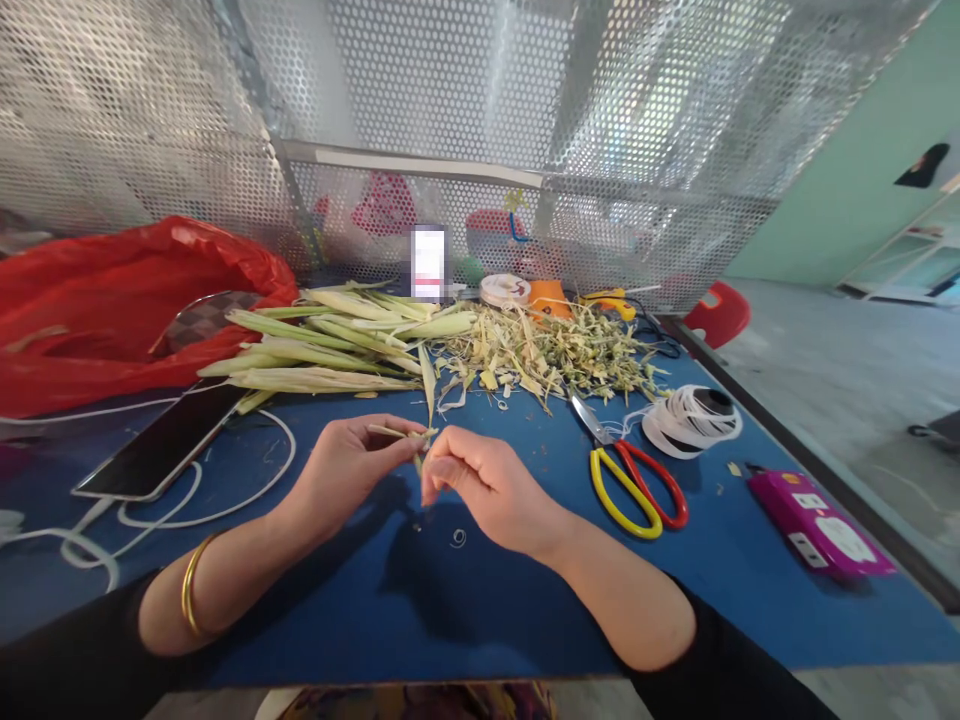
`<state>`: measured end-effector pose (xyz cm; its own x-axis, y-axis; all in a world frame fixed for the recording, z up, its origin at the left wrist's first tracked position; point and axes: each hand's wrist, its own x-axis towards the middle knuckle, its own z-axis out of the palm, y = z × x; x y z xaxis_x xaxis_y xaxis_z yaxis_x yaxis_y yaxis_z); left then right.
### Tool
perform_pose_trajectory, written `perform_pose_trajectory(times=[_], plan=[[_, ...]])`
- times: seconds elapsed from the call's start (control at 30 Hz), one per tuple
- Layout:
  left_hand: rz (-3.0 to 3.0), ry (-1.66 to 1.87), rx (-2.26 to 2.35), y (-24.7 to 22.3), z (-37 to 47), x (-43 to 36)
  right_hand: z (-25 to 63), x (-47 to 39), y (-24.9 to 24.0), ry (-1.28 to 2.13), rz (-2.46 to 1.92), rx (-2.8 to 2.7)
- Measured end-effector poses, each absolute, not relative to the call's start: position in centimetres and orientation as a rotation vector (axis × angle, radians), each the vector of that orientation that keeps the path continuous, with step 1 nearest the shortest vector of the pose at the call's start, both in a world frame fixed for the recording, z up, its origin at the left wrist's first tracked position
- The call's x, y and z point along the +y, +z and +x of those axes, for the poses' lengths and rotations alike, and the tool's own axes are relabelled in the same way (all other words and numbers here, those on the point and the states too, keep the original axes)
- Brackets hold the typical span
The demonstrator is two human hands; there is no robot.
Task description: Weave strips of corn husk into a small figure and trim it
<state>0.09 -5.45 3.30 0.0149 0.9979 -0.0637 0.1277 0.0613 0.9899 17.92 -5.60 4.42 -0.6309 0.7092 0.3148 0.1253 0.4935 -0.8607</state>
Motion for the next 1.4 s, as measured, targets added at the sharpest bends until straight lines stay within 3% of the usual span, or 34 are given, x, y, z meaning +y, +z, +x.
perform_pose_trajectory(times=[0.2, 0.37, 0.5, 0.83, 1.1, 1.23, 1.4], plan=[[1.432, 1.074, 1.372, 2.8, 0.2, -5.8, 16.8, -6.8, 3.7, 0.556, -0.601, -2.396], [1.485, 1.038, 1.378, 2.8, 0.3, -6.1, 16.6, -7.1, 3.6, 0.521, -0.582, -2.45], [1.533, 0.974, 1.392, 2.9, 0.2, -6.1, 16.8, -7.0, 3.7, 0.675, -0.557, -2.398], [1.761, 0.726, 1.07, 4.3, 0.3, -6.7, 17.5, -5.2, 5.0, 1.527, -0.712, -1.607], [1.481, 1.008, 1.118, 4.4, 0.4, -6.6, 17.4, -3.7, 3.1, 1.95, -0.7, -0.996], [1.391, 1.153, 1.28, 3.9, 0.4, -6.1, 16.6, -4.2, 2.4, 1.932, -0.684, -0.961], [1.507, 1.212, 1.459, 3.1, 0.1, -5.7, 15.7, -6.2, 2.4, 1.41, -0.789, -1.324]])
